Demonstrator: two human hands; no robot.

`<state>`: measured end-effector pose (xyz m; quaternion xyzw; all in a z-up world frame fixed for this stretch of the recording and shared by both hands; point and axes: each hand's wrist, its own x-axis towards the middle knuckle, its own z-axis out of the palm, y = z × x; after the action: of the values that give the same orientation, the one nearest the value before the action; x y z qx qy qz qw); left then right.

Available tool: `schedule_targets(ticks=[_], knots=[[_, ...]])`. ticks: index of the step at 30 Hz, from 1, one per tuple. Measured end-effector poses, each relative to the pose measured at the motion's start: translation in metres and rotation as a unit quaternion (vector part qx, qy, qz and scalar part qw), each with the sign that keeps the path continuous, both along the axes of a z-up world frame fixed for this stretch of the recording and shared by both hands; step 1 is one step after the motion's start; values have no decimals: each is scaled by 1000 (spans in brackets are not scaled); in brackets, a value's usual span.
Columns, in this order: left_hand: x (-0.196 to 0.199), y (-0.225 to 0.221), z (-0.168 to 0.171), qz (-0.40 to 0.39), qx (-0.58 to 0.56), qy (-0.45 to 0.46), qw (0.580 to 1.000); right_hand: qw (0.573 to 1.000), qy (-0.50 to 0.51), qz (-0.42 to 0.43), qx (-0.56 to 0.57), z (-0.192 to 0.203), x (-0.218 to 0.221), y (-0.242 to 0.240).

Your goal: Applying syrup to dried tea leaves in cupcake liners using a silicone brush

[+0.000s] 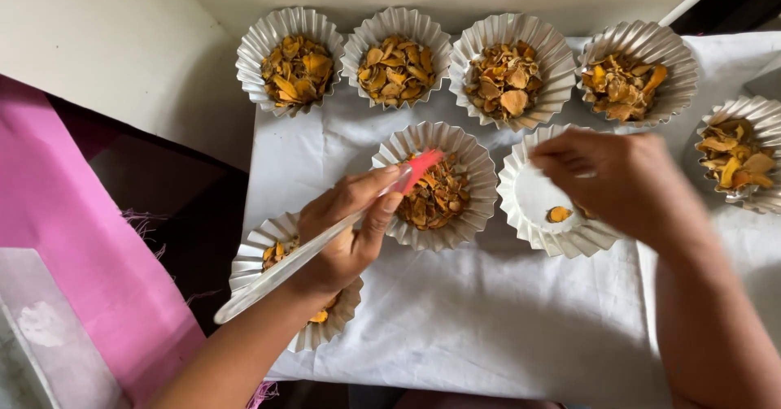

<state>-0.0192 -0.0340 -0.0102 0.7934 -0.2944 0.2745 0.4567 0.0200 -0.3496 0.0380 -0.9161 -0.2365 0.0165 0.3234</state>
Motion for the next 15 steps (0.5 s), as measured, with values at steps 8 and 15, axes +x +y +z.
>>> schedule_targets(ticks=[8,15], knots=[[2,5,5,-2,6,41,999,891,203,-147,-378,6,5,-15],[9,9,6,37,-43,10,998,991,-47,81,-100,-38,3,76]])
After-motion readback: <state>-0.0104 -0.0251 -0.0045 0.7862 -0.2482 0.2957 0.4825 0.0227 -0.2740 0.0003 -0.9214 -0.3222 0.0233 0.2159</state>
